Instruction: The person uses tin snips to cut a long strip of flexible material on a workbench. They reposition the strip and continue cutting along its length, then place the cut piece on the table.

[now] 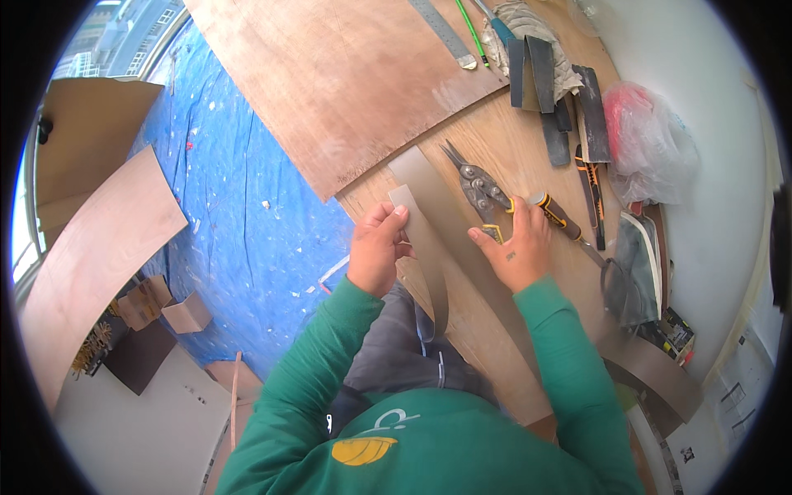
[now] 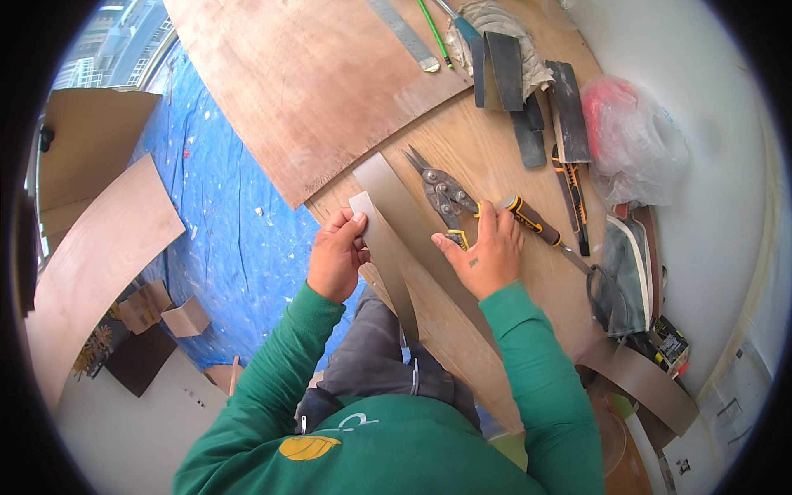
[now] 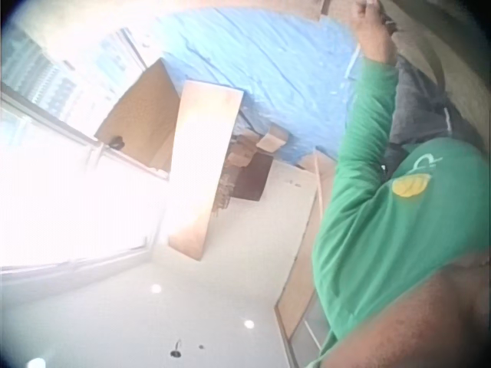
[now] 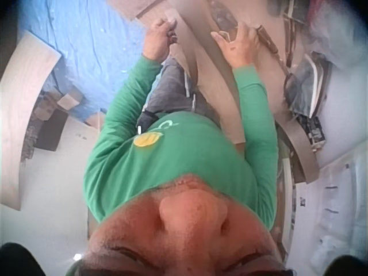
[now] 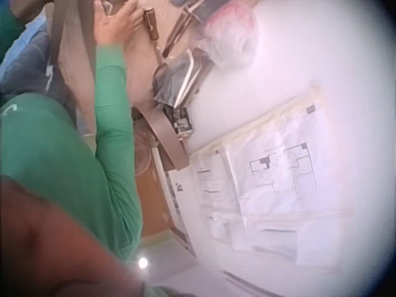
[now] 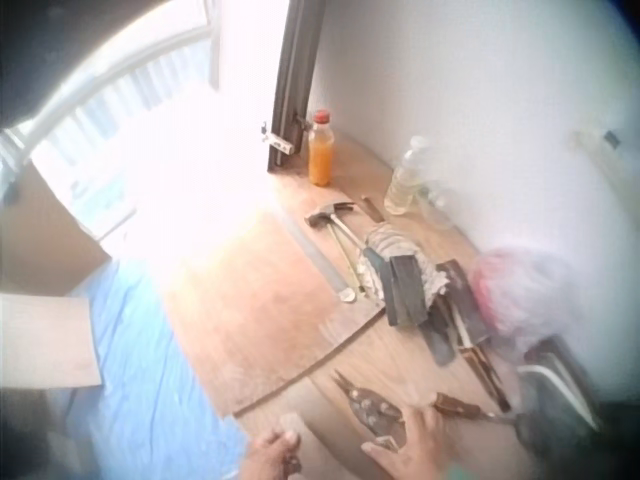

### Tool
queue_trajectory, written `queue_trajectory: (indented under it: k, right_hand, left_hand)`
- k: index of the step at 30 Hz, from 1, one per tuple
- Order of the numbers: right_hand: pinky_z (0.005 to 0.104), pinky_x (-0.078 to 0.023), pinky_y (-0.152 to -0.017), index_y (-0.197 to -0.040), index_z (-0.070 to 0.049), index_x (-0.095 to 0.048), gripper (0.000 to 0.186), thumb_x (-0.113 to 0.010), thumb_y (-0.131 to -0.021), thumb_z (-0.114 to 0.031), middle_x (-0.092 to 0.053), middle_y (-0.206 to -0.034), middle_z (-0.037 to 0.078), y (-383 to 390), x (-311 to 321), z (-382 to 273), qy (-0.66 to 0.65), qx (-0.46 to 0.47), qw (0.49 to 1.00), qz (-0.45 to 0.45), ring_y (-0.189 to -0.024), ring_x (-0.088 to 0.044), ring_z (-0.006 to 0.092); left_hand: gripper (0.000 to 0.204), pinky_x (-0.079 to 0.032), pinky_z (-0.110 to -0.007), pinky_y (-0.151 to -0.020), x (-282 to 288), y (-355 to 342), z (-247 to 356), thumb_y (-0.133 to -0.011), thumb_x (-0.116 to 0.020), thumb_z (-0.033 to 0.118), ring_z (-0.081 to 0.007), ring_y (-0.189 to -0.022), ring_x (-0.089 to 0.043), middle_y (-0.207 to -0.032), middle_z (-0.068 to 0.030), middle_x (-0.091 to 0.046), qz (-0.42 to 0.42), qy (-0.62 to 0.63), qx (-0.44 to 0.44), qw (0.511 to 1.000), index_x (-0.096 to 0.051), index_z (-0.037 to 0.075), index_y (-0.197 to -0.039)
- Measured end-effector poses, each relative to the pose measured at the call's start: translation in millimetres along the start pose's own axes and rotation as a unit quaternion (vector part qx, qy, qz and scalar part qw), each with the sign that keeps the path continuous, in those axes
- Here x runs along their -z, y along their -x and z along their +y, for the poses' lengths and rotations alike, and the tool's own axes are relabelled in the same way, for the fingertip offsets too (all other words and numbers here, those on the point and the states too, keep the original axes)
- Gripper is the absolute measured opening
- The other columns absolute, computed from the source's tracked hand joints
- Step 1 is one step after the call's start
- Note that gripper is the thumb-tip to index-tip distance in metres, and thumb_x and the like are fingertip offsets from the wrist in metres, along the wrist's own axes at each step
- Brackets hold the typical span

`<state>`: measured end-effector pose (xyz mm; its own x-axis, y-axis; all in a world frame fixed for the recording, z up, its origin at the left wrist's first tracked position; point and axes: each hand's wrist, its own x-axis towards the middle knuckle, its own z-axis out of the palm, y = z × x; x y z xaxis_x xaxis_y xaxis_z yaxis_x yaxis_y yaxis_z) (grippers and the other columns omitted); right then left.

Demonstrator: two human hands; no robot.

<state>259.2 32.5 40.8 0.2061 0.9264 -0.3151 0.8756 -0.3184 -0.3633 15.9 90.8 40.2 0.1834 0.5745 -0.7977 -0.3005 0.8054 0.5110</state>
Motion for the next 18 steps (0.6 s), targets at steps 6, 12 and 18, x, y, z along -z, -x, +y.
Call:
queue_trajectory:
  k: [6, 12, 18]
  right_hand:
    - [0.0578, -0.037, -0.111, -0.149, 0.001, -0.045, 0.105, -0.080, -0.080, -0.069, -0.051, -0.140, 0.025, 7.2, -9.2, 12.7, 0.016, 0.013, 0.998, 0.067, -0.126, -0.051, 0.0432]
    - [0.0656, -0.026, -0.119, -0.157, 0.001, -0.038, 0.114, -0.077, -0.080, -0.072, -0.048, -0.146, 0.026, 12.1, -18.7, 16.9, 0.051, 0.029, 0.994, 0.092, -0.138, -0.044, 0.0447]
    - [0.0577, -0.034, -0.120, -0.152, 0.002, -0.046, 0.085, -0.079, -0.091, -0.047, -0.050, -0.148, 0.025, 49.3, 11.8, -8.7, -0.048, 0.052, 0.987, 0.145, -0.137, -0.048, 0.0431]
  left_hand:
    - [0.021, -0.054, -0.031, -0.078, -13.7, -1.7, -7.8, -0.107, -0.063, 0.026, -0.0114, -0.090, -0.065, -0.100, -0.0015, -0.070, -0.004, -0.022, -0.026, 0.999, -0.066, 0.006, -0.114]
    - [0.021, -0.051, -0.030, -0.083, -26.9, -14.2, -15.1, -0.108, -0.063, 0.025, -0.0125, -0.093, -0.063, -0.101, -0.0010, -0.070, 0.044, 0.013, -0.045, 0.998, -0.068, 0.005, -0.112]
    - [0.020, -0.050, -0.030, -0.081, -33.9, -26.9, -36.2, -0.108, -0.063, 0.024, -0.0127, -0.089, -0.063, -0.100, -0.0028, -0.071, 0.098, 0.063, -0.082, 0.990, -0.068, 0.005, -0.109]
